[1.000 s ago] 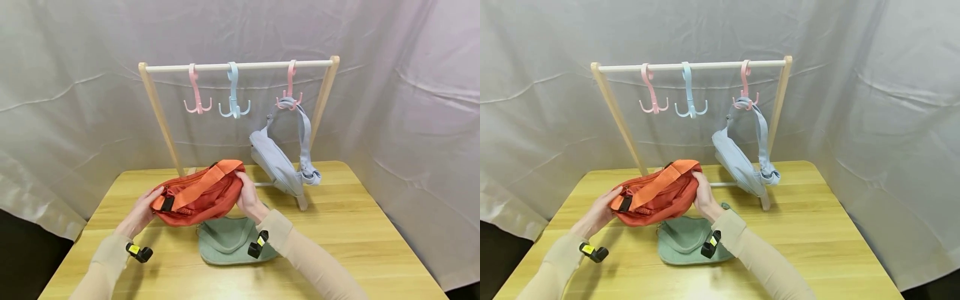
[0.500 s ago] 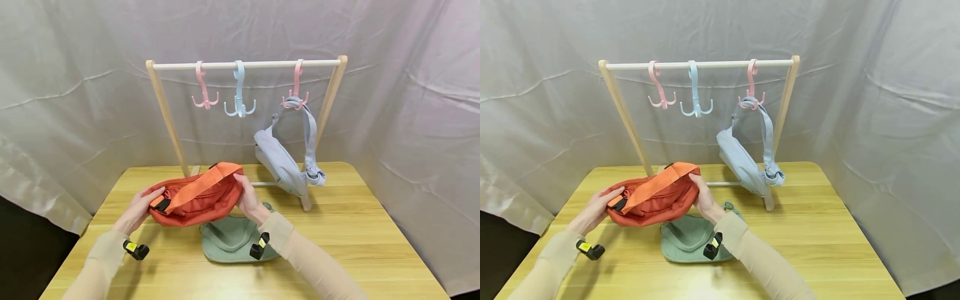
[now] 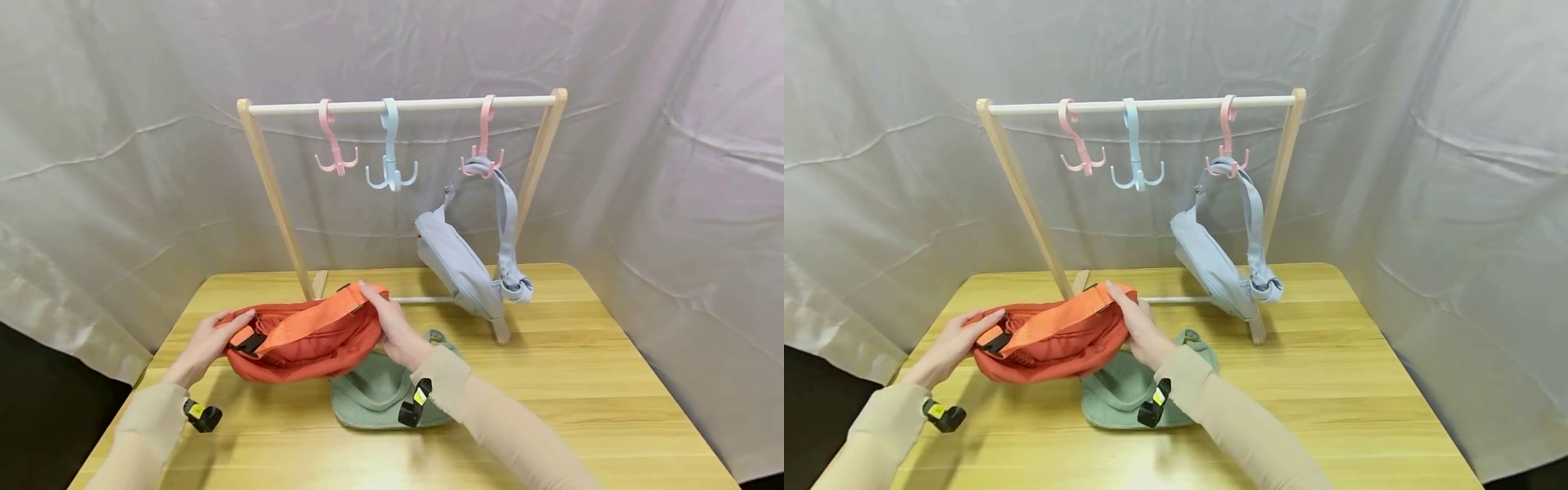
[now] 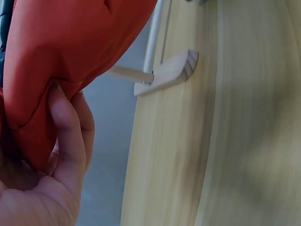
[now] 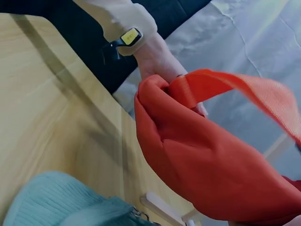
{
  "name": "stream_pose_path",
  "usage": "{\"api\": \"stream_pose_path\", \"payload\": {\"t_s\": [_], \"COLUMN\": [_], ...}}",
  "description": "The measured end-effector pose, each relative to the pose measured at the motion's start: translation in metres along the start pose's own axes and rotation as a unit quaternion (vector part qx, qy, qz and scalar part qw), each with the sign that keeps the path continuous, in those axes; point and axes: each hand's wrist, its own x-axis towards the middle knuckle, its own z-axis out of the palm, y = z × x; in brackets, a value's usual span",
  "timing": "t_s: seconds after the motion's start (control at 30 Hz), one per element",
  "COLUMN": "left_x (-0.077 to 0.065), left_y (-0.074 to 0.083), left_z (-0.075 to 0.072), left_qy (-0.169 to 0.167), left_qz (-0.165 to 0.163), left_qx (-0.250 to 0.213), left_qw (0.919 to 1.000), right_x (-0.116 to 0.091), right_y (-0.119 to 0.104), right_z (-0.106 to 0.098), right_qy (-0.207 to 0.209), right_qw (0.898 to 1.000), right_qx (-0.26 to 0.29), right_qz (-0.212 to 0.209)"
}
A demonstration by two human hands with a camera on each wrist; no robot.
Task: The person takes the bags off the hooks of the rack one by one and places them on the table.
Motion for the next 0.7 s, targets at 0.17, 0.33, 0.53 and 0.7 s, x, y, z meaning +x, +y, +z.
{"api": "stream_pose_path", "payload": {"t_s": [0.17, 0.33, 0.53, 0.7], "left_x": [-0.007, -0.012, -0.016, -0.018], "left_y": [-0.003, -0.006, -0.008, -0.011], "left_z": [-0.008, -0.016, -0.024, -0.032], "left_qy": [-0.008, -0.029, -0.027, 0.005], "left_qz": [-0.015, -0.023, 0.006, 0.007], "left_qx": [0.032, 0.053, 0.135, 0.179], "left_qw": [0.9993, 0.9979, 0.9905, 0.9837], "right_x": [0.0, 0.001, 0.002, 0.004], "right_y": [0.007, 0.015, 0.023, 0.03], "right_z": [0.006, 0.014, 0.024, 0.034], "right_qy": [-0.005, -0.016, -0.016, -0.028], "right_qw": [1.0, 1.0, 0.999, 0.998], "right_qx": [-0.01, -0.018, -0.025, -0.057], "right_qz": [0.012, 0.016, 0.02, 0.012]}}
